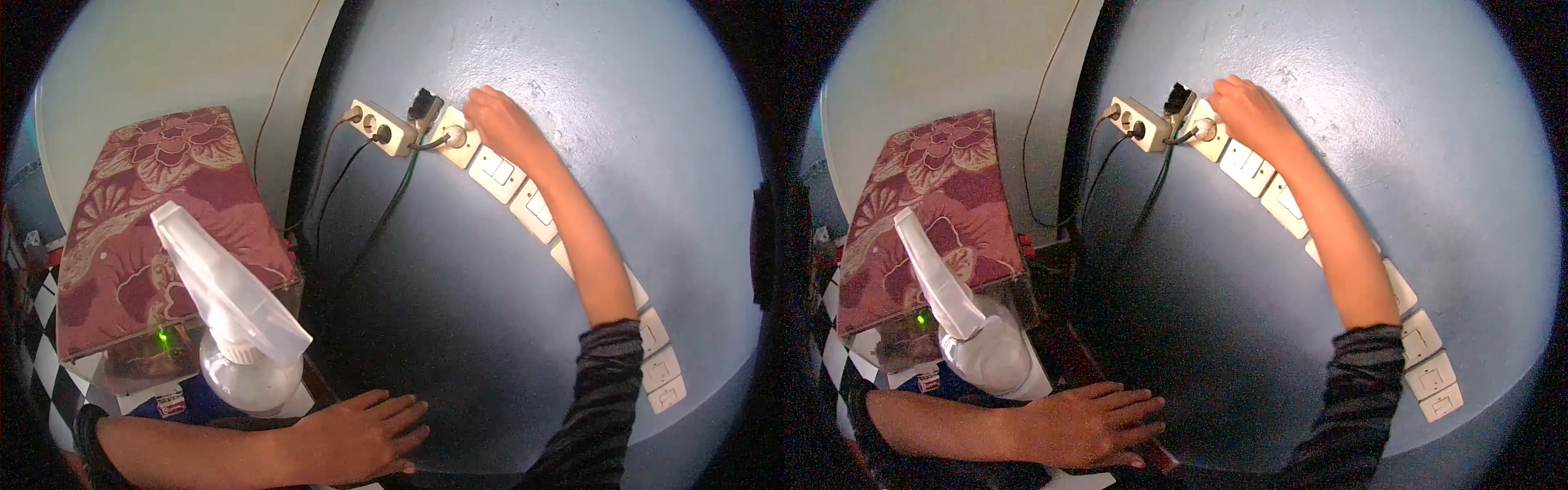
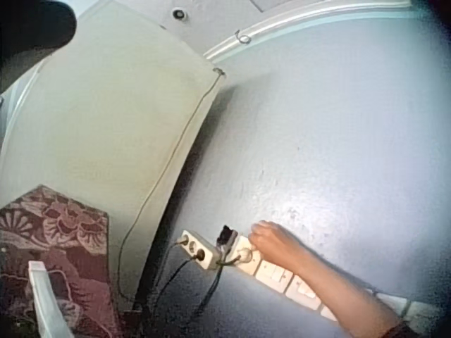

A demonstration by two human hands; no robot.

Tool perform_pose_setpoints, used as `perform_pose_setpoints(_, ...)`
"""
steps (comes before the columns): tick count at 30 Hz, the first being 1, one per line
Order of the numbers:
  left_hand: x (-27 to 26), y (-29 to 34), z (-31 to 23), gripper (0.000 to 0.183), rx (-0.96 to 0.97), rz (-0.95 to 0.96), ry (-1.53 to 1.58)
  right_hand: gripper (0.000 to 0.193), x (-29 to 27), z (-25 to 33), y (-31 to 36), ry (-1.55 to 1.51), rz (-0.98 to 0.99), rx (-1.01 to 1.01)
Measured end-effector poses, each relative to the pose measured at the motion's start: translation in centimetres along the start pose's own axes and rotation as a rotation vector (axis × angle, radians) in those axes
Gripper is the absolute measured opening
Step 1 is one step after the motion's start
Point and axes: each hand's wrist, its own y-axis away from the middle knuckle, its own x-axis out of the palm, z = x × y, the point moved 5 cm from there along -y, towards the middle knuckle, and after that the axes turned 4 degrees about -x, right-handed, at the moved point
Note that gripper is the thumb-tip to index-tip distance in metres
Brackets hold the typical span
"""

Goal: The person wipes a row of light switches and a power outlet on a wall with a cloth, sprays a smaller object by hand, and continues wiping the electrical fixtures.

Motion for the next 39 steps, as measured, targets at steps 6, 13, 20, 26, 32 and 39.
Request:
perform_pose_setpoints(6,-0.1,-0.2,0.4,0.055,-0.017,0.027,0.042,0.012,1.3,-0.7,-0.6,0.038,-0.039,-0.023)
perform_pose_setpoints(13,-4.8,-1.2,0.1,0.063,-0.042,-0.291,0.116,0.015,0.1,0.8,0.5,0.103,-0.061,0.002)
perform_pose_setpoints(20,-4.2,-1.2,0.9,0.070,-0.114,-0.240,0.151,0.015,1.4,0.3,-0.9,0.105,-0.090,-0.022)
perform_pose_setpoints(26,-4.7,-0.5,1.6,0.072,-0.191,-0.319,0.180,0.015,0.4,0.9,-0.4,0.069,0.036,0.055)
perform_pose_setpoints(32,-4.8,-1.5,1.1,0.073,-0.168,-0.281,0.181,0.005,3.5,-0.2,-3.9,-0.060,0.109,-0.098)
perform_pose_setpoints(39,-4.9,-0.9,1.0,0.072,-0.146,-0.297,0.179,0.004,2.3,-3.5,-6.3,-0.103,0.280,-0.061)
